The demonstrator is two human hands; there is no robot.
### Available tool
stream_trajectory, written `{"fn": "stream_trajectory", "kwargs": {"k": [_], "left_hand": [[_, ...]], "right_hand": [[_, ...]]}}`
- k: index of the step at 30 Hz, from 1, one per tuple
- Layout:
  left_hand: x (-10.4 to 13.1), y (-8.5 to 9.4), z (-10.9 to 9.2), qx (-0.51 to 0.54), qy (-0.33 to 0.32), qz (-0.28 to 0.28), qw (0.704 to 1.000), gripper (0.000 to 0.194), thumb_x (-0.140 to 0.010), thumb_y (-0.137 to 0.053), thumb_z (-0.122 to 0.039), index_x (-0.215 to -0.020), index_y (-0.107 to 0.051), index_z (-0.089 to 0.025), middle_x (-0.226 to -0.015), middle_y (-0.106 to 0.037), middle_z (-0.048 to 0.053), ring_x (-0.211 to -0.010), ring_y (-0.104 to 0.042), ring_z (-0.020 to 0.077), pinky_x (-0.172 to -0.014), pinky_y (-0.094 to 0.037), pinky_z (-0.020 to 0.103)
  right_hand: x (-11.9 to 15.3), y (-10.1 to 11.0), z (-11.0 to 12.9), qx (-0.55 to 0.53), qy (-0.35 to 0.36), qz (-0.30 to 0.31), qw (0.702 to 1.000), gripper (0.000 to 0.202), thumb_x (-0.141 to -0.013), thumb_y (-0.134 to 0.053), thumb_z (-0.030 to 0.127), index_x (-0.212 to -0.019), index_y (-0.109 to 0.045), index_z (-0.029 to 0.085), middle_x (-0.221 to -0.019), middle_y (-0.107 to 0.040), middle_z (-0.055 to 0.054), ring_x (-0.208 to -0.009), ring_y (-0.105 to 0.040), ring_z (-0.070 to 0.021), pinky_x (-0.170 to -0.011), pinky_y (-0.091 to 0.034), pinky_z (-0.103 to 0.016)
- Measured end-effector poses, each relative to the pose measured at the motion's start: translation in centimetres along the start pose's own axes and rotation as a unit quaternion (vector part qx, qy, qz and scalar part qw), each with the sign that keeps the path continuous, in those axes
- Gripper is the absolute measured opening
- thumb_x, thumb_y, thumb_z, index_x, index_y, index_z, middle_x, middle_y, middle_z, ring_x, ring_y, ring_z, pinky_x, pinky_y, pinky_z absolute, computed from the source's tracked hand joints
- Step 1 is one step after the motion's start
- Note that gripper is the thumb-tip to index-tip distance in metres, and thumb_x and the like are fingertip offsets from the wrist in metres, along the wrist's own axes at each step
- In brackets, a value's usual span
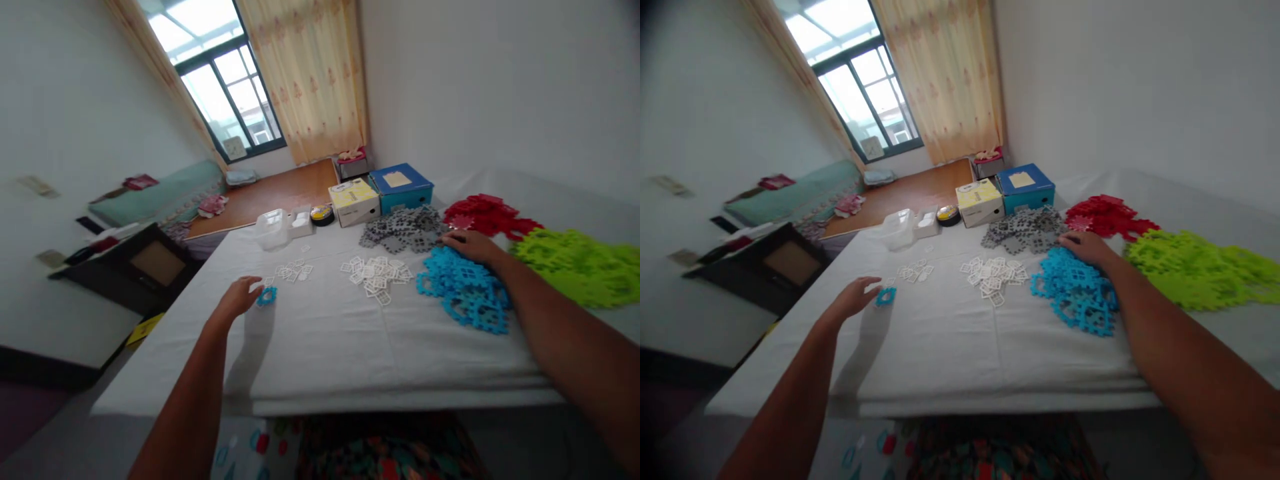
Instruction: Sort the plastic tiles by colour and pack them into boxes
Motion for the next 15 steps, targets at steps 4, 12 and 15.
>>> {"fn": "stream_trajectory", "kwargs": {"k": [4, 12, 15], "left_hand": [[1.3, -2.7, -0.5, -0.014, -0.007, 0.039, 0.999, 0.058, -0.081, -0.058, -0.051, -0.127, -0.061, -0.017, -0.131, -0.062, 0.012, -0.121, -0.056, 0.0268, -0.104, -0.041, 0.035], [1.1, -2.5, -2.0, -0.077, 0.031, 0.032, 0.996, 0.046, -0.098, -0.029, -0.039, -0.117, -0.066, -0.018, -0.111, -0.071, 0.013, -0.101, -0.066, 0.0263, -0.087, -0.048, 0.035], [0.6, -1.0, -2.3, -0.074, 0.005, -0.014, 0.997, 0.049, -0.098, -0.027, -0.040, -0.099, -0.070, -0.018, -0.106, -0.071, 0.012, -0.099, -0.065, 0.0236, -0.085, -0.048, 0.031]], "right_hand": [[0.4, 0.1, -0.6, -0.018, -0.039, -0.001, 0.999, 0.040, -0.088, -0.046, 0.052, -0.102, -0.070, 0.024, -0.102, -0.074, -0.009, -0.101, -0.065, -0.0325, -0.090, -0.049, -0.043], [0.0, -0.1, -0.6, 0.005, -0.019, 0.012, 1.000, 0.040, -0.085, -0.047, 0.050, -0.099, -0.073, 0.022, -0.103, -0.074, -0.007, -0.101, -0.066, -0.0282, -0.090, -0.050, -0.040], [0.0, 0.0, 0.1, 0.024, 0.007, 0.011, 1.000, 0.038, -0.085, -0.048, 0.047, -0.098, -0.073, 0.021, -0.101, -0.074, -0.006, -0.098, -0.066, -0.0260, -0.087, -0.050, -0.037]]}}
Point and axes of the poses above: each hand's wrist, its own x-axis away from the middle knuckle, its own y-axis out of the back of the hand, z = x × y, the point moved 5 cm from there along -x, towards the middle knuckle
